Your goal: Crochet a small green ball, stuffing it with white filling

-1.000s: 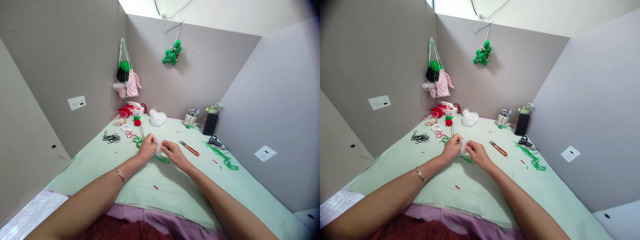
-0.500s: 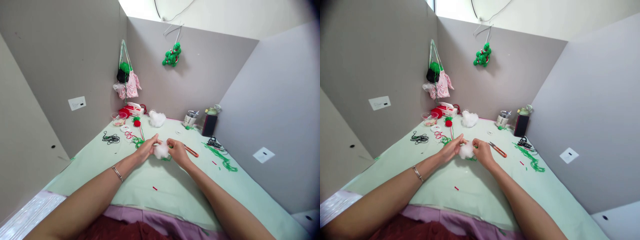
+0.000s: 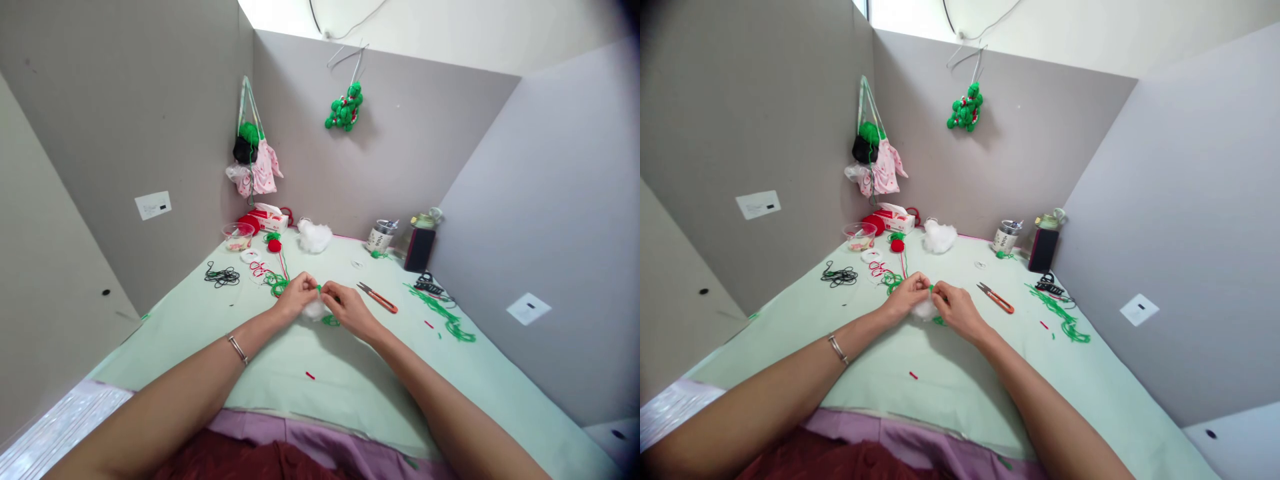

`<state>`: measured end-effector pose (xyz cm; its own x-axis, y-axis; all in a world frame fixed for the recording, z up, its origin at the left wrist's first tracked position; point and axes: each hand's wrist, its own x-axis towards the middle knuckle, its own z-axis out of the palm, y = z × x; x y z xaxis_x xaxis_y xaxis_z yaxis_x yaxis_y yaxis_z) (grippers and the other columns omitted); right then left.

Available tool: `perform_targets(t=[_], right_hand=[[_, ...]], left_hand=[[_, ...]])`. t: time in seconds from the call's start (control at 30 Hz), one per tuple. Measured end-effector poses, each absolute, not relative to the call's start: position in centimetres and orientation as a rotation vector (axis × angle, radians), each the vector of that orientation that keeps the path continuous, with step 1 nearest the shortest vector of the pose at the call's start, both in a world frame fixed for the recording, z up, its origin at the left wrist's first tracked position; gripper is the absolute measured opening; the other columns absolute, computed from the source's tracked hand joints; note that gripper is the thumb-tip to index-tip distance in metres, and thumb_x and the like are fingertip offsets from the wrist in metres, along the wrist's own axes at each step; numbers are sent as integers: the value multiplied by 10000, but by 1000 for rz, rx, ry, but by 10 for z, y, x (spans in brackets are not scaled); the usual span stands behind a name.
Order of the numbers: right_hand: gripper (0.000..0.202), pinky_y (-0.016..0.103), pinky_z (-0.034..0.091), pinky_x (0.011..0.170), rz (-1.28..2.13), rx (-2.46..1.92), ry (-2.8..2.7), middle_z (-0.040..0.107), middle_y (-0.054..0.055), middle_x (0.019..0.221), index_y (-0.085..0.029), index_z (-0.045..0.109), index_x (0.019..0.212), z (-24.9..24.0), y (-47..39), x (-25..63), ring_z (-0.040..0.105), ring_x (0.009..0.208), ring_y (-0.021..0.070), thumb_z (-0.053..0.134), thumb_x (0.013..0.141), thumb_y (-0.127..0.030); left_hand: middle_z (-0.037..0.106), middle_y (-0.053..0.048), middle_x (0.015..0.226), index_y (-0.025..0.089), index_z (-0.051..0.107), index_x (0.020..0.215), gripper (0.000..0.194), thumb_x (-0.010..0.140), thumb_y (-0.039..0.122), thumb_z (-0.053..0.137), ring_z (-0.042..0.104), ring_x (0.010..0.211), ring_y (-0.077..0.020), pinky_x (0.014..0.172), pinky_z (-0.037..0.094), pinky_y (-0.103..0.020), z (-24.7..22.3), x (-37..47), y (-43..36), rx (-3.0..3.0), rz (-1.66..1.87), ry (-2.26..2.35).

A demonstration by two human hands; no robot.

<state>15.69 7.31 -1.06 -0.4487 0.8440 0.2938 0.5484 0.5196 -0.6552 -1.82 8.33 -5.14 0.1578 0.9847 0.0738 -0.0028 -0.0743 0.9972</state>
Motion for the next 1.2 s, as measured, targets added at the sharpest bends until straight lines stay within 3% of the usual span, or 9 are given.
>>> perform_targets(t=[0.17, 0.5, 0.67, 0.83, 1.1, 1.2], right_hand=[[95, 252, 304, 573, 684, -1132, -2134, 423, -67, 628, -224, 559, 798, -11, 71, 154, 377, 591, 131, 557, 828, -314], [175, 270, 254, 556, 578, -1307, -1918, 441, -44, 559, -225, 512, 626, -15, 85, 157, 360, 562, 135, 574, 766, -310], [250, 263, 274, 542, 714, -1231, -1973, 425, -43, 564, -217, 530, 656, -10, 82, 160, 370, 568, 136, 510, 840, -384], [136, 262, 302, 572, 813, -1139, -2047, 455, -51, 607, -208, 568, 736, -4, 72, 159, 385, 591, 133, 507, 804, -308], [151, 259, 266, 541, 902, -1108, -2028, 405, -66, 584, -218, 521, 711, -12, 68, 148, 333, 560, 119, 518, 797, -342], [174, 258, 252, 533, 882, -1155, -1994, 397, -64, 569, -220, 517, 683, -15, 70, 146, 324, 556, 119, 541, 786, -357]], left_hand=[[695, -94, 1202, 156, 654, 1246, 315, 992, 343, 668, 701, 995, -222, 847, 618, -419, -51, -16, 82, 1372, 1191, 1103], [703, -78, 1139, 149, 663, 1196, 272, 987, 323, 676, 700, 943, -204, 814, 617, -392, -49, -11, 75, 1409, 1237, 1012], [701, -68, 1109, 144, 672, 1141, 228, 970, 292, 698, 694, 935, -198, 807, 613, -381, -49, -13, 76, 1437, 1271, 1029], [705, -58, 1049, 144, 666, 1156, 251, 996, 336, 665, 689, 835, -169, 723, 611, -336, -52, -16, 81, 1425, 1207, 1093], [687, -98, 1230, 163, 658, 1239, 300, 990, 332, 669, 693, 1032, -230, 877, 612, -432, -48, -11, 79, 1426, 1269, 1186], [691, -95, 1215, 160, 658, 1235, 298, 990, 329, 670, 695, 1019, -227, 868, 613, -427, -48, -9, 76, 1392, 1292, 1167]])
